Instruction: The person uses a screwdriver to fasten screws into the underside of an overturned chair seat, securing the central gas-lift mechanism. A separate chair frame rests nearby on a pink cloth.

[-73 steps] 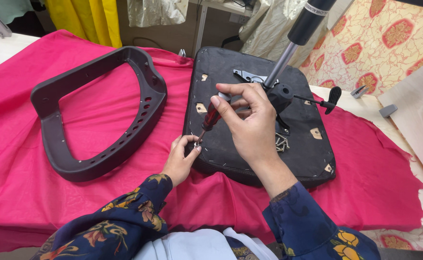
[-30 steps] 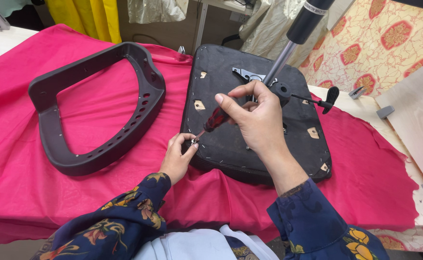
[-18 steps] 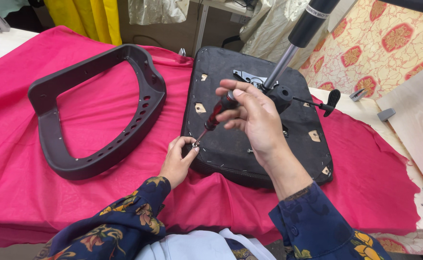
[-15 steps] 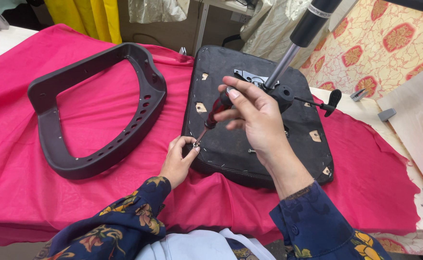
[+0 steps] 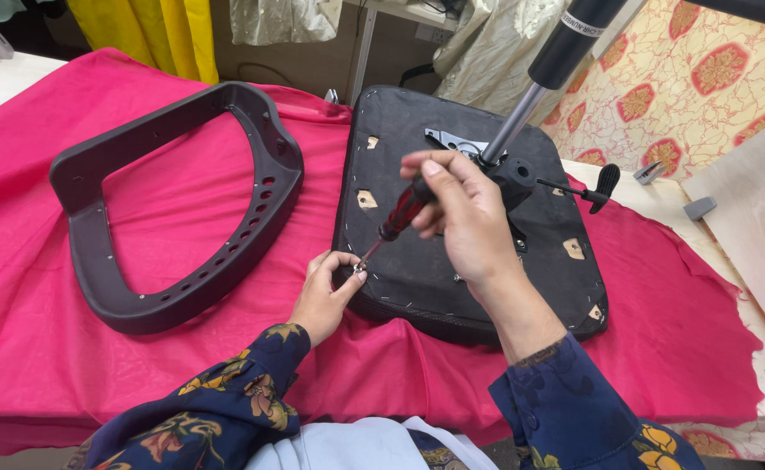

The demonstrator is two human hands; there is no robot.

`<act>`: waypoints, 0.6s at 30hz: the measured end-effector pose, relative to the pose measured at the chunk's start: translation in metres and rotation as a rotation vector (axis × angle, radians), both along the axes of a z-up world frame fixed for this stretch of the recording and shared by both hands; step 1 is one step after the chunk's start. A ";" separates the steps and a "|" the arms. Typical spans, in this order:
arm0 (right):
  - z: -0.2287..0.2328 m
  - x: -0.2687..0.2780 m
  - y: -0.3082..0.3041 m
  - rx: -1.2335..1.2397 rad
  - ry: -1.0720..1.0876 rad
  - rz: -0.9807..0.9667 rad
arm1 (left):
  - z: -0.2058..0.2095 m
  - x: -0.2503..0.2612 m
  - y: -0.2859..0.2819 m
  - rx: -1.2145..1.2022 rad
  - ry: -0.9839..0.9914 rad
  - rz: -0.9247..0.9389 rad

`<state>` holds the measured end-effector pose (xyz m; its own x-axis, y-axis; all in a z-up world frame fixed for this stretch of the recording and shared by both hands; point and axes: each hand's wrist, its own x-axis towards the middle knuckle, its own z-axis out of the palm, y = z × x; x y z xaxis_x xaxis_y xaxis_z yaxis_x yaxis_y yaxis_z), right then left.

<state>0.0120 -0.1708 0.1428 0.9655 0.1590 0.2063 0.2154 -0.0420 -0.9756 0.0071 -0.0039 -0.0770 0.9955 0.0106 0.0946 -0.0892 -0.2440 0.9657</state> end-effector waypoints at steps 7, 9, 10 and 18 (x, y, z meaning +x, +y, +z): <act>0.000 0.003 -0.005 -0.162 -0.029 -0.104 | 0.000 0.002 0.002 0.000 0.005 -0.010; -0.002 0.004 -0.006 -0.178 -0.067 -0.131 | 0.001 0.001 0.002 0.000 0.020 -0.010; -0.003 0.005 -0.006 -0.186 -0.086 -0.143 | 0.001 0.002 0.002 0.000 0.028 -0.010; -0.003 0.004 -0.001 0.003 0.038 -0.011 | 0.002 0.001 0.002 -0.006 0.012 -0.011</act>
<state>0.0156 -0.1716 0.1395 0.9745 0.1475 0.1694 0.1772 -0.0415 -0.9833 0.0083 -0.0018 -0.0746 0.9965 -0.0001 0.0831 -0.0807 -0.2377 0.9680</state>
